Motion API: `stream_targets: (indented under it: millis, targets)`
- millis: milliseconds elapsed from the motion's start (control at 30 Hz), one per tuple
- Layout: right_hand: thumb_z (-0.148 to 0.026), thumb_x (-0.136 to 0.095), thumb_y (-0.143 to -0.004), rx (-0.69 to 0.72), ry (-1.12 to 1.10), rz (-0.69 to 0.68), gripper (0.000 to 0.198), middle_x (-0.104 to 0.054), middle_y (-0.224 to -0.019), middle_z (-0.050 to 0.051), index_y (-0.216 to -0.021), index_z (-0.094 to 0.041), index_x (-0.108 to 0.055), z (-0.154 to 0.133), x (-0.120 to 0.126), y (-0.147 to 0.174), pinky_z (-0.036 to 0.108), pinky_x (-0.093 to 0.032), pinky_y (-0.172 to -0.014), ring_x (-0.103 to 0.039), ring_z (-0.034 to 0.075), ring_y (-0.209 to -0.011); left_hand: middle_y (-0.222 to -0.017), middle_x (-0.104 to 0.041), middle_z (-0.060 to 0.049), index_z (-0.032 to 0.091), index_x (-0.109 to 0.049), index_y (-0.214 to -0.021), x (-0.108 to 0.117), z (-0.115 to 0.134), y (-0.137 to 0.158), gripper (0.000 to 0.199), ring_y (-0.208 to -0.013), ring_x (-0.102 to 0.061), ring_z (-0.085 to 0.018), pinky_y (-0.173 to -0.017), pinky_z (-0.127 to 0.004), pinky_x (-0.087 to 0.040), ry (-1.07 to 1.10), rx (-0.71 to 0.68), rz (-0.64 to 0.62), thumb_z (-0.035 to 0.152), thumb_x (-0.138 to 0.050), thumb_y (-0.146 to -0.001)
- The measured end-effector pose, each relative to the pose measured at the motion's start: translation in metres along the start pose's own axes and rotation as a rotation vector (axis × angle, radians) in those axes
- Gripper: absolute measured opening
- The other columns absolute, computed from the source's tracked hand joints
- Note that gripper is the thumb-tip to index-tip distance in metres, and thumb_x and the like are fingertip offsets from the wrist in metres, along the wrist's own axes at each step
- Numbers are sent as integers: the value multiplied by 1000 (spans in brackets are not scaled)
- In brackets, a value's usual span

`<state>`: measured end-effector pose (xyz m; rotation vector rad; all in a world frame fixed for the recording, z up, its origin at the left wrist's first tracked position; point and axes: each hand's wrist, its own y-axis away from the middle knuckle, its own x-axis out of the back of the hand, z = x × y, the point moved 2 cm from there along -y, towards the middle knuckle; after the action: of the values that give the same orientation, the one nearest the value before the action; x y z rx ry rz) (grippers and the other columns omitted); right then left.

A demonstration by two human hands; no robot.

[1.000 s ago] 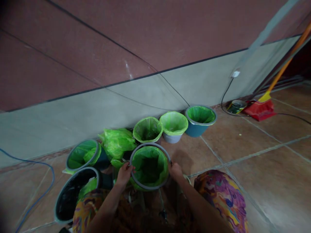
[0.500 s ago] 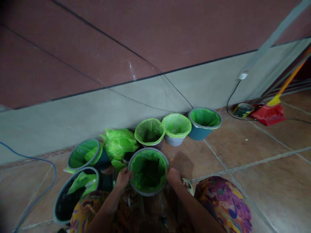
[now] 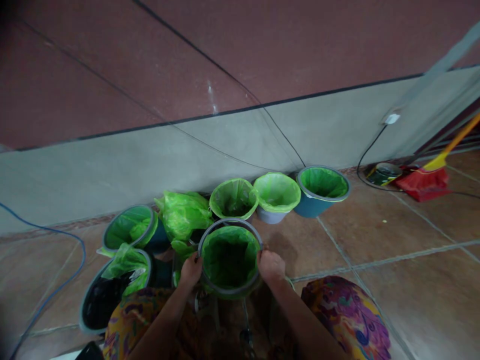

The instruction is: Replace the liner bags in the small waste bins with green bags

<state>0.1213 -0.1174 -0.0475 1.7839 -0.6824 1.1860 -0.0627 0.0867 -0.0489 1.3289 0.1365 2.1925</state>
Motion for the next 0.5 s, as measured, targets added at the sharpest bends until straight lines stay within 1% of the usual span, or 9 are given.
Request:
stream_targets:
  millis: [100,233,367,500]
  targets:
    - [-35,-32,-98,-3,-12,-48,44,-72,-102,18,-109,-12,-67,-3,1,-9,34,-51,-81,-69,26,-95,-100,-72,-13,14,-66,-104,0,4,-1,25,-93,-67,-22,-76,-25,-43,-32,20,-14,20,-46,-90]
    - [-32,-33,-97,0,14,-109,42,-72,-103,19,-104,-11,-69,-3,-12,-12,35,-51,-83,-69,27,-99,-105,-71,-16,11,-65,-106,-3,1,-3,27,-98,-66,-23,-79,-26,-43,-80,42,-47,19,-43,-92]
    - [-31,-34,-97,24,61,-87,42,-72,-100,20,-99,-9,-70,-2,-22,-7,35,-50,-82,-69,27,-97,-110,-70,-17,10,-64,-107,-6,-5,-3,28,-103,-65,-23,-83,-26,-43,-86,61,-73,18,-42,-92]
    - [-31,-34,-97,58,65,-22,43,-72,-92,21,-93,-8,-70,-2,-22,0,33,-50,-79,-70,26,-92,-109,-71,-16,11,-64,-110,-7,-7,-2,29,-103,-66,-23,-83,-25,-44,-86,82,-56,18,-44,-91]
